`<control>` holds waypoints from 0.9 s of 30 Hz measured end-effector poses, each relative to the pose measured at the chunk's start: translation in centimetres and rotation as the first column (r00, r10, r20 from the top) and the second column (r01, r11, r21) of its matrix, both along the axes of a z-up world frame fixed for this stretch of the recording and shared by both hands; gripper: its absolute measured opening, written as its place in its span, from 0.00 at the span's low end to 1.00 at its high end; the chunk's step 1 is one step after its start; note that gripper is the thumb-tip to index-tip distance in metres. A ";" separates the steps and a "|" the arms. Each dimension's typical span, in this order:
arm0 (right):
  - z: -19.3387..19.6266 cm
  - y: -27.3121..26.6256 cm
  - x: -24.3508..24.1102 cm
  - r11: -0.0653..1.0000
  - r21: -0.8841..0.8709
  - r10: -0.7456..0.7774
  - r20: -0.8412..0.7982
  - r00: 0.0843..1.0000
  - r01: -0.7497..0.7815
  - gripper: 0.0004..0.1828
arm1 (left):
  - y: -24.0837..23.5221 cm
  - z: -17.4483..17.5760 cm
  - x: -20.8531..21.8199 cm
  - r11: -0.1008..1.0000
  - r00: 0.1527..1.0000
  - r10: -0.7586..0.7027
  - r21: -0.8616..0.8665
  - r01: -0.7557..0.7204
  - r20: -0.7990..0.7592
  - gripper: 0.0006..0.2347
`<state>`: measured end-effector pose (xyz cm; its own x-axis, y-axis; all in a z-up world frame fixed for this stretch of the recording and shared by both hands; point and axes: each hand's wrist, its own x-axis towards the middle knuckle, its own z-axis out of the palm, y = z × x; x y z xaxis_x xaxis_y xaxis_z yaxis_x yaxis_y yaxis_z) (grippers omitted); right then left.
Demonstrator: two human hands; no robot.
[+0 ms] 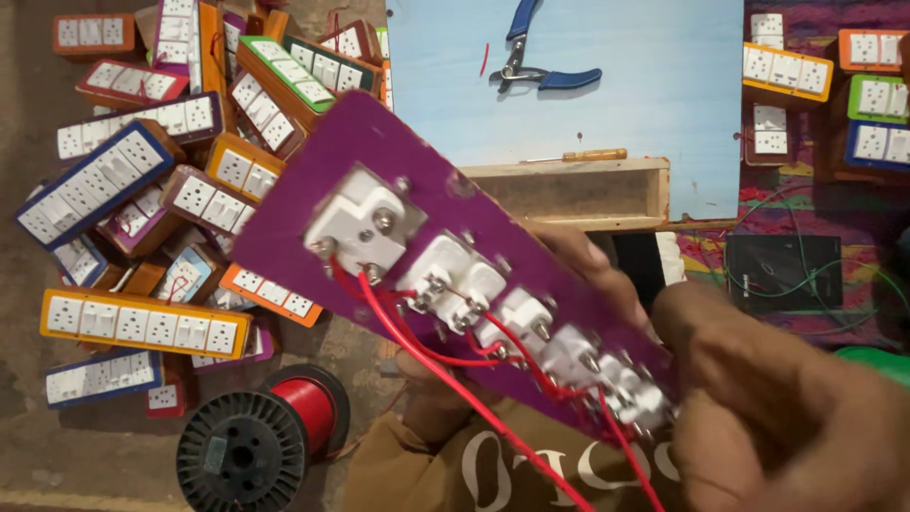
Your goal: The person sits on the floor and assembles power strips by connecting red wires between multiple socket modules using a screwdriver. They strip wire ends with pliers, insert them into terminals, and tighten screws. The person switches between a purple and an orange power strip during the process.
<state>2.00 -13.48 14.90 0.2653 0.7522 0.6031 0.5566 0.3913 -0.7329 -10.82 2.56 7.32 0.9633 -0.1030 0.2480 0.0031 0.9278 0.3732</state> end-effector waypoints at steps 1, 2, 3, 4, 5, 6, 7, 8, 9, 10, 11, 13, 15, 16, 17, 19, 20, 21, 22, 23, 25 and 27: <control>-0.3 0.1 0.3 1.000 -0.018 0.009 -0.018 1.000 -0.009 0.34 | -0.1 -0.2 -0.1 1.000 1.000 0.010 0.004 -0.010 -0.012 0.37; -0.8 0.0 0.7 0.999 -0.040 0.011 -0.037 0.999 -0.013 0.35 | -0.2 -0.4 -0.1 1.000 1.000 0.019 0.007 -0.019 -0.020 0.36; -1.4 -0.2 1.0 0.998 -0.066 0.018 -0.065 0.998 -0.022 0.37 | -0.3 -0.6 -0.2 1.000 0.999 0.027 0.006 -0.026 -0.029 0.35; -2.1 -0.2 1.9 0.995 -0.086 0.037 -0.114 0.993 -0.047 0.38 | 0.0 -0.6 -0.1 0.999 0.999 0.041 0.028 -0.041 -0.029 0.34; -3.0 -0.4 2.5 0.992 -0.106 0.057 -0.164 0.985 -0.075 0.39 | 0.4 -0.6 0.0 0.997 0.998 0.057 0.044 -0.056 -0.029 0.33; -4.1 -0.7 3.2 0.980 -0.138 0.107 -0.260 0.960 -0.147 0.40 | 0.5 -0.7 0.1 0.996 0.997 0.075 0.053 -0.074 -0.034 0.32; -5.3 -1.0 3.6 0.959 -0.162 0.159 -0.373 0.914 -0.233 0.41 | 0.7 -0.8 0.2 0.994 0.995 0.095 0.063 -0.092 -0.037 0.31; -6.6 -1.5 3.8 0.928 -0.168 0.212 -0.497 0.842 -0.332 0.42 | 1.0 -1.0 0.4 0.990 0.992 0.119 0.084 -0.115 -0.041 0.30; -7.8 -2.0 3.7 0.881 -0.174 0.253 -0.612 0.749 -0.440 0.44 | 1.2 -1.1 0.6 0.984 0.988 0.151 0.103 -0.146 -0.041 0.29; -8.9 -2.7 3.5 0.827 -0.164 0.272 -0.720 0.638 -0.538 0.45 | 1.3 -1.1 0.7 0.977 0.983 0.176 0.129 -0.169 -0.044 0.29; -9.7 -3.3 3.4 0.766 -0.138 0.275 -0.813 0.513 -0.628 0.47 | 1.7 -1.1 1.0 0.964 0.976 0.215 0.170 -0.205 -0.045 0.28; -10.1 -4.0 3.5 0.775 -0.205 0.171 -0.842 0.511 -0.597 0.48 | 2.6 -0.8 1.4 0.906 0.948 0.317 0.306 -0.292 -0.034 0.26; -9.3 -4.1 4.4 0.867 -0.390 -0.058 -0.697 0.715 -0.311 0.46 | 4.0 -0.4 1.5 0.774 0.900 0.435 0.502 -0.386 0.022 0.25; -9.2 -3.5 4.8 0.908 -0.416 -0.199 -0.527 0.826 -0.046 0.45 | 4.9 -0.3 1.8 0.666 0.871 0.488 0.616 -0.419 0.065 0.24; -9.1 -2.8 5.2 0.897 -0.382 -0.360 -0.343 0.868 0.221 0.46 | 5.3 -0.4 1.9 0.550 0.843 0.527 0.712 -0.436 0.108 0.23; -8.6 -1.8 6.7 0.796 -0.227 -0.516 0.228 0.826 0.561 0.43 | 5.9 -1.4 2.5 0.216 0.808 0.567 0.918 -0.332 0.159 0.22; -8.6 -1.5 7.0 0.769 -0.156 -0.534 0.376 0.757 0.620 0.43 | 5.5 -2.3 2.9 0.071 0.812 0.571 0.978 -0.194 0.120 0.19; -8.7 -1.4 7.3 0.735 -0.068 -0.557 0.507 0.658 0.675 0.43 | 4.8 -3.3 3.5 -0.101 0.753 0.569 0.937 -0.334 0.330 0.17; -9.0 -1.2 7.5 0.736 -0.041 -0.558 0.529 0.639 0.676 0.43 | 4.0 -4.5 4.4 -0.277 0.661 0.528 0.844 -0.460 0.534 0.15; -9.2 -1.1 7.5 0.737 -0.014 -0.559 0.550 0.620 0.676 0.44 | 3.5 -5.6 5.0 -0.439 0.545 0.445 0.704 -0.558 0.710 0.14; -9.5 -0.8 8.3 0.720 0.006 -0.580 0.554 0.597 0.694 0.45 | 4.0 -7.1 7.5 -0.423 0.647 0.458 0.790 -0.445 0.610 0.10; -10.6 -1.1 8.7 0.727 -0.038 -0.586 0.486 0.649 0.686 0.45 | 4.1 -8.5 8.6 -0.348 0.707 0.467 0.845 -0.406 0.532 0.09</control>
